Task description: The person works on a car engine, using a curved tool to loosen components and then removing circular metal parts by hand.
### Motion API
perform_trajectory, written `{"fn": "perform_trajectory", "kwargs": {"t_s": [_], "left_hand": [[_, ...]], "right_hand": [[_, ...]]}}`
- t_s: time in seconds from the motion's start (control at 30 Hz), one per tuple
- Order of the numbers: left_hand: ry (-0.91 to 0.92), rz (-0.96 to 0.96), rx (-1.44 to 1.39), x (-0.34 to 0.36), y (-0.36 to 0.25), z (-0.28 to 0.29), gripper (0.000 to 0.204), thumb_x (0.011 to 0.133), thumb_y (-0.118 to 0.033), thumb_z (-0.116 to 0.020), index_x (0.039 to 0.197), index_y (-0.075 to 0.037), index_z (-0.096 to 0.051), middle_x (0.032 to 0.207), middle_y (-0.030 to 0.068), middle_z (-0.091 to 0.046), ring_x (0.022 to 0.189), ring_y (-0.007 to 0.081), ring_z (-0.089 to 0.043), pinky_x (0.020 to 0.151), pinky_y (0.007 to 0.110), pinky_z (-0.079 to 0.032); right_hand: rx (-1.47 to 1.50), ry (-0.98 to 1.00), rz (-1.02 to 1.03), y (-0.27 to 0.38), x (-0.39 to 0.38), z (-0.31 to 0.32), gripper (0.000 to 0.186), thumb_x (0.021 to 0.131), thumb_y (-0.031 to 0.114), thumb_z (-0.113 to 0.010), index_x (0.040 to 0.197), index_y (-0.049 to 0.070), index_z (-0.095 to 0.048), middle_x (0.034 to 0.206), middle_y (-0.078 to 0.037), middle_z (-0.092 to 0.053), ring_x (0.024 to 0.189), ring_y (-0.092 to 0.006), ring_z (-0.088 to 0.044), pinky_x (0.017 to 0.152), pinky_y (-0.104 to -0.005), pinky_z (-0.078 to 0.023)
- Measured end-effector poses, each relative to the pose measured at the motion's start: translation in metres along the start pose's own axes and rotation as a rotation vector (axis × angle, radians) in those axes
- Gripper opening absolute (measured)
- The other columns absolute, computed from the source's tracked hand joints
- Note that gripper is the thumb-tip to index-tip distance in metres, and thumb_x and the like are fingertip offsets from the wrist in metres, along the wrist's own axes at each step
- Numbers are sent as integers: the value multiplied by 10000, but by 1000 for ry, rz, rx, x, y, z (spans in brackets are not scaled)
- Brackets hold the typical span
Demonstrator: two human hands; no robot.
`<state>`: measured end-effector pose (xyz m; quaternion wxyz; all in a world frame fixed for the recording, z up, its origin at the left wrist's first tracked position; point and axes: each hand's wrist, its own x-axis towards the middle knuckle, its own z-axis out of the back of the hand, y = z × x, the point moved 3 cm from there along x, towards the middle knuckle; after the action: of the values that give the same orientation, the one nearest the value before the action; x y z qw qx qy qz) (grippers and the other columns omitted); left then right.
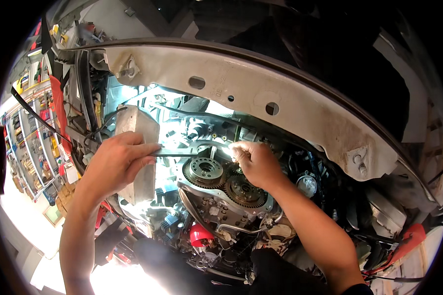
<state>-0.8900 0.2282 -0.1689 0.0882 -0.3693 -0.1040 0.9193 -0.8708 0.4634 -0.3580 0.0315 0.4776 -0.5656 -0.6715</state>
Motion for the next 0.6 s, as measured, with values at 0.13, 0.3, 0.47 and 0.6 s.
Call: {"fn": "perform_trajectory", "kwargs": {"t_s": [0.13, 0.3, 0.47, 0.6], "left_hand": [[3, 15, -62, -2, 4, -4, 260, 854, -188, -661, 1080, -68, -708, 763, 100, -546, 743, 292, -573, 670, 405, -459], [-18, -2, -84, 1, 3, -8, 252, 854, -174, -661, 1070, -52, -704, 789, 110, -589, 749, 300, -591, 682, 406, -466], [0, 3, -75, 6, -1, -5, 248, 863, -182, -655, 1064, -46, -703, 803, 118, -610, 757, 308, -600, 692, 411, -470], [4, 25, -121, 6, 1, -8, 242, 869, -187, -650, 1056, -43, -704, 808, 125, -616, 756, 315, -601, 696, 417, -470]], "right_hand": [[-42, -13, 30, 0, -2, -1, 252, 968, 190, -562, 1062, -13, -679, 851, -144, -716, 766, -206, -684, 697, -317, -511], [-55, -2, 59, -1, 0, 1, 282, 970, 175, -551, 1112, -38, -669, 811, -107, -707, 636, -129, -611, 622, -288, -502], [-30, -20, 33, -2, 1, 1, 265, 969, 161, -545, 1086, -37, -676, 790, -102, -702, 619, -116, -607, 604, -271, -497], [67, -64, 8, -6, 2, 0, 255, 975, 160, -537, 1043, -38, -682, 785, -96, -697, 616, -104, -602, 593, -248, -487]]}}
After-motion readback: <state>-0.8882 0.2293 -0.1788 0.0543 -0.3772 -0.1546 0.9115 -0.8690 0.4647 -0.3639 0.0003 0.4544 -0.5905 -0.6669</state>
